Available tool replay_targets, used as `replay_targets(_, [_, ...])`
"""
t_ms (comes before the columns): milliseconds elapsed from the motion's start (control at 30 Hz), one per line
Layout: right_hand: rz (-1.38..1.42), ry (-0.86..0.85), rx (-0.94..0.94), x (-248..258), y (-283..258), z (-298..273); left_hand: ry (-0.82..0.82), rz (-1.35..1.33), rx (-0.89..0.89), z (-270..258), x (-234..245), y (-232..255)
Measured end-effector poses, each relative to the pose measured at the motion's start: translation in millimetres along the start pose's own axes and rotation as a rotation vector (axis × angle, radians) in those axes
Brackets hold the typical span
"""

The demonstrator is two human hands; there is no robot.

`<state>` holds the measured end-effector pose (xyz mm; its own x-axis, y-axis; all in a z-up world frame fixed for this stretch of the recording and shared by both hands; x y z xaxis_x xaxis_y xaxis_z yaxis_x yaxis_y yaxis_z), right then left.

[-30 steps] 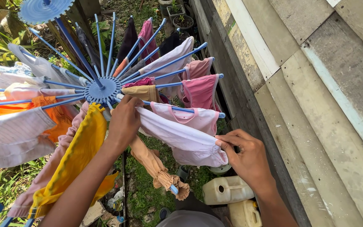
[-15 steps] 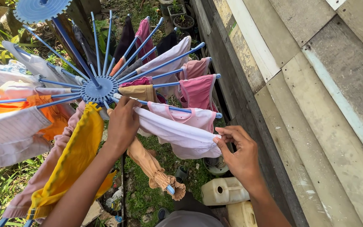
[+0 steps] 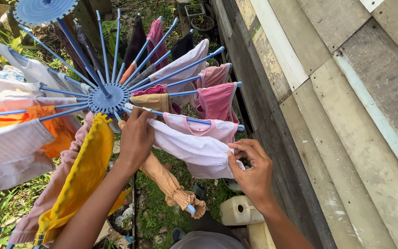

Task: Hanging small laundry items on a circular clip drying rack

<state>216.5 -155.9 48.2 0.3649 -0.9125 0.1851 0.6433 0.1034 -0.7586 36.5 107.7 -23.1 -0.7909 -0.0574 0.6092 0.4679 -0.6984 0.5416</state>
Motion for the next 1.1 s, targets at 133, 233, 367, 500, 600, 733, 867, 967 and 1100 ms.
replay_targets(133, [-0.034,-0.015,0.041,0.3,15.5,2.0,0.007,-0.002,-0.002,-1.4,2.6,2.4])
replay_targets(233, [-0.077,-0.048,0.071,-0.3,18.2,2.2,0.011,0.002,-0.014,-2.7,2.8,3.2])
replay_targets(367, [-0.096,-0.087,0.095,-0.6,22.7,-1.0,0.008,0.031,-0.039,-4.8,-0.5,4.8])
replay_targets(500, [-0.090,-0.116,0.077,1.7,29.5,-4.1,-0.017,0.083,-0.058,-7.0,-0.2,10.1])
replay_targets(600, [-0.061,-0.149,0.060,3.6,30.7,-5.6,-0.024,0.065,-0.050,-4.0,4.9,17.6])
replay_targets(733, [-0.037,-0.182,0.077,5.5,36.8,-11.5,-0.018,0.073,-0.055,-1.9,20.7,36.8])
replay_targets(867, [0.017,-0.208,0.083,4.2,33.4,-13.5,-0.002,-0.045,0.023,-15.9,48.5,67.6])
replay_targets(967, [0.071,-0.211,0.114,3.8,24.2,-11.6,0.087,-0.190,0.069,-33.9,77.1,92.2])
replay_targets(1100, [0.008,-0.271,0.181,3.5,20.2,-20.8,0.220,-0.340,0.105,-73.6,103.3,110.5])
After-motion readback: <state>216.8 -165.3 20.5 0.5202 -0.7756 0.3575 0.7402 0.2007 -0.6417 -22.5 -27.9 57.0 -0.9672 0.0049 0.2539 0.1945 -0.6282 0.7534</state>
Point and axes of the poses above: each hand's wrist, its own z-axis towards the middle knuckle, its own x-axis out of the back of the hand, y = z × x, the point moved 10 cm from there along z, towards the middle knuckle, and after that the axes turned 14 degrees about y, right-handed, at the moved point
